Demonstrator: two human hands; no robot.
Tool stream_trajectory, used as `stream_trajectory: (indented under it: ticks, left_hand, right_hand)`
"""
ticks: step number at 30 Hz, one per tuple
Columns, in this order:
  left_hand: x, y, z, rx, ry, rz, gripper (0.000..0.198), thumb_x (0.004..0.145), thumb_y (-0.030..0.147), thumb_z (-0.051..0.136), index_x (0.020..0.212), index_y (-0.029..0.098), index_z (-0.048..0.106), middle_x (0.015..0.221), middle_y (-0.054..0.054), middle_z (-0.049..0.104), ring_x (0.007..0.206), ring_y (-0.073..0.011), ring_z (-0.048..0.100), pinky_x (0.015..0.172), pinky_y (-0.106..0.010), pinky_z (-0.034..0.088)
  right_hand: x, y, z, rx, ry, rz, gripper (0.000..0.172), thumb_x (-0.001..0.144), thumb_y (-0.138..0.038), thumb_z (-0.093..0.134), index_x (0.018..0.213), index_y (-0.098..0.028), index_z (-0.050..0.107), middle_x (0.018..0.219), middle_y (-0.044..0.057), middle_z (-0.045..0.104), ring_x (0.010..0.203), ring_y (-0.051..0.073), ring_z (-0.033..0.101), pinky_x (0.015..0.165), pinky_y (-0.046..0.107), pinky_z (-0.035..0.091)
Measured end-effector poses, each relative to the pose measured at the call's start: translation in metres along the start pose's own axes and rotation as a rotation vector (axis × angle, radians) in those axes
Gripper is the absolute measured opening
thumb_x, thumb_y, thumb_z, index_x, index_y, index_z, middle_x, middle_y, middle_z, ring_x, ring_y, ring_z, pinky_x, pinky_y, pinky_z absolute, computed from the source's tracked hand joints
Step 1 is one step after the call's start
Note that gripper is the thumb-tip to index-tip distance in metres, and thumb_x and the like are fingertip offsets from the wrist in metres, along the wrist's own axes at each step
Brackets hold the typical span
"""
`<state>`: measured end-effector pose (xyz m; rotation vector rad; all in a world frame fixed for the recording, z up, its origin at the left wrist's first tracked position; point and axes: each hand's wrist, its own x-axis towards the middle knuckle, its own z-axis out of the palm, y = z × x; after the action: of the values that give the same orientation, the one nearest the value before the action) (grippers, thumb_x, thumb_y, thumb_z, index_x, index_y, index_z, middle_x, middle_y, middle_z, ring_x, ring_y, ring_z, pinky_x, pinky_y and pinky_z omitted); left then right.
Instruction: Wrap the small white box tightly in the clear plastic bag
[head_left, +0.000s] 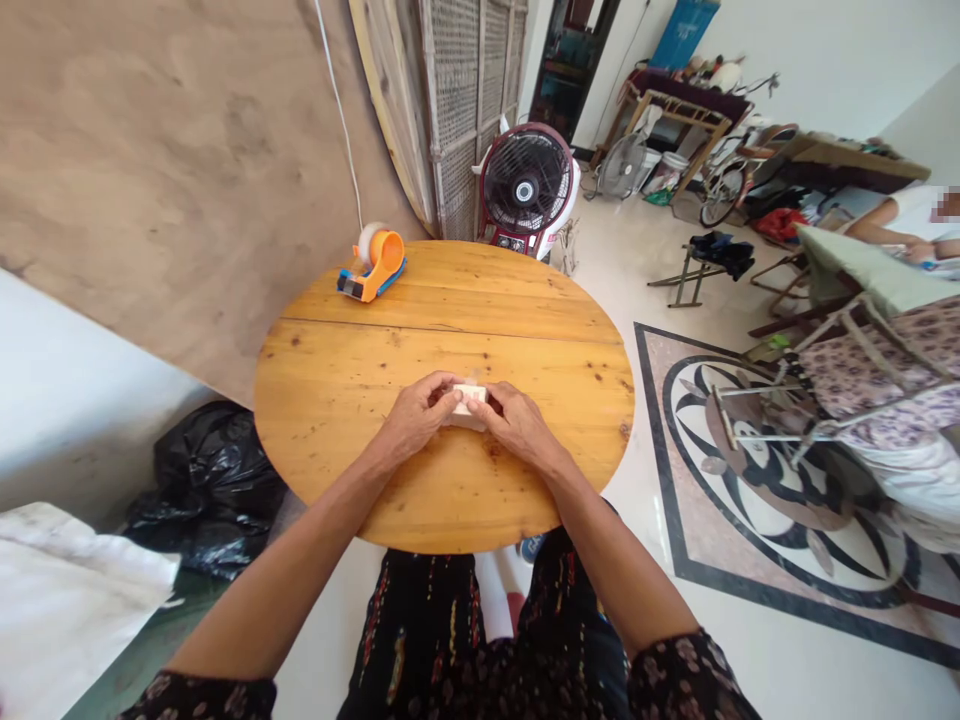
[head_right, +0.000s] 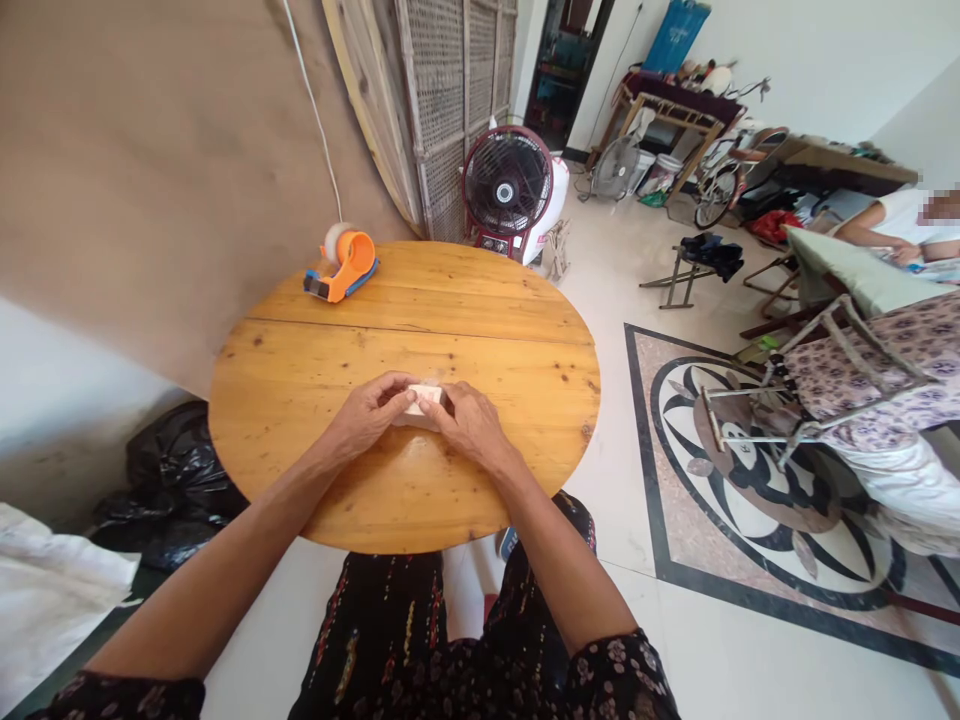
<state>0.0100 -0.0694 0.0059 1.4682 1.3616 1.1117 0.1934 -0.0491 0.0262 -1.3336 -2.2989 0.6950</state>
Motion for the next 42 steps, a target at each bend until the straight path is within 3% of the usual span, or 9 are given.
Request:
stream_trajectory:
  ticks: [5,10,14,18,22,28,32,36,42]
  left_hand:
    - [0.001,0.000,0.001,0.028,0.010,0.033,0.031,0.080,0.035,0.056,0.101,0.014,0.066,0.082,-0.003,0.065,0.072,-0.0153,0.056,0.065,-0.025,0.045]
    - [0.001,-0.001,0.002,0.030,0.015,0.039,0.029,0.080,0.033,0.056,0.099,0.015,0.066,0.083,-0.003,0.065,0.071,-0.0150,0.056,0.064,-0.025,0.045]
    - [0.001,0.000,0.002,0.041,0.019,0.032,0.028,0.080,0.034,0.056,0.099,0.015,0.066,0.083,-0.003,0.065,0.071,-0.0154,0.057,0.064,-0.025,0.046]
    - [0.001,0.001,0.002,0.051,0.020,0.028,0.027,0.081,0.033,0.056,0.099,0.015,0.066,0.087,-0.004,0.066,0.074,-0.0160,0.058,0.066,-0.026,0.046]
    - [0.001,-0.003,0.001,0.062,0.018,0.033,0.027,0.082,0.034,0.057,0.101,0.016,0.066,0.084,-0.003,0.065,0.071,-0.0151,0.056,0.064,-0.025,0.045]
    - [0.002,-0.006,0.000,0.075,0.011,0.036,0.027,0.084,0.035,0.057,0.102,0.017,0.066,0.086,-0.003,0.065,0.071,-0.0146,0.056,0.065,-0.025,0.044]
    - [0.002,-0.003,0.001,0.093,0.020,0.018,0.027,0.083,0.034,0.057,0.102,0.017,0.067,0.087,-0.004,0.066,0.072,-0.0151,0.056,0.066,-0.026,0.045]
    - [0.003,-0.004,0.001,0.101,0.010,0.011,0.027,0.084,0.034,0.056,0.102,0.018,0.067,0.089,-0.004,0.067,0.073,-0.0157,0.057,0.067,-0.026,0.045]
    - [0.003,-0.006,0.000,0.082,-0.003,0.017,0.025,0.085,0.033,0.057,0.103,0.018,0.067,0.089,-0.004,0.066,0.075,-0.0159,0.057,0.068,-0.027,0.045]
  right_hand:
    - [0.005,0.012,-0.015,0.135,-0.071,-0.017,0.033,0.097,-0.039,0.041,0.105,-0.018,0.066,0.094,0.005,0.068,0.083,0.016,0.059,0.076,0.026,0.040]
    - [0.036,0.038,-0.023,0.231,-0.065,0.126,0.027,0.092,-0.026,0.043,0.084,-0.015,0.066,0.083,0.004,0.070,0.064,0.012,0.062,0.066,0.024,0.044]
    - [0.047,0.040,-0.020,0.259,-0.148,0.225,0.023,0.086,-0.020,0.046,0.074,-0.015,0.064,0.070,0.001,0.068,0.053,0.010,0.060,0.057,0.021,0.042]
    - [0.041,0.035,-0.008,0.283,-0.137,0.166,0.018,0.081,-0.015,0.051,0.077,-0.016,0.068,0.056,-0.003,0.060,0.051,0.009,0.055,0.054,0.019,0.040]
    - [0.040,0.034,0.002,0.294,-0.099,0.051,0.020,0.081,-0.013,0.051,0.078,-0.016,0.071,0.067,-0.001,0.066,0.061,0.010,0.056,0.059,0.020,0.041]
    - [0.049,0.045,-0.010,0.374,-0.218,-0.006,0.024,0.081,-0.010,0.050,0.089,-0.015,0.072,0.074,0.000,0.068,0.064,0.010,0.058,0.063,0.021,0.043]
    - [0.065,0.048,-0.019,0.200,-0.149,-0.045,0.026,0.082,-0.009,0.053,0.099,-0.017,0.071,0.087,0.003,0.069,0.075,0.012,0.060,0.072,0.025,0.044]
    - [0.087,0.039,-0.021,-0.038,-0.266,-0.192,0.036,0.083,-0.005,0.047,0.106,-0.022,0.070,0.104,0.006,0.065,0.095,0.016,0.059,0.085,0.029,0.042]
    - [0.111,0.020,-0.027,-0.254,-0.453,-0.238,0.017,0.075,-0.011,0.056,0.083,-0.018,0.069,0.093,0.007,0.065,0.082,0.018,0.057,0.067,0.025,0.038]
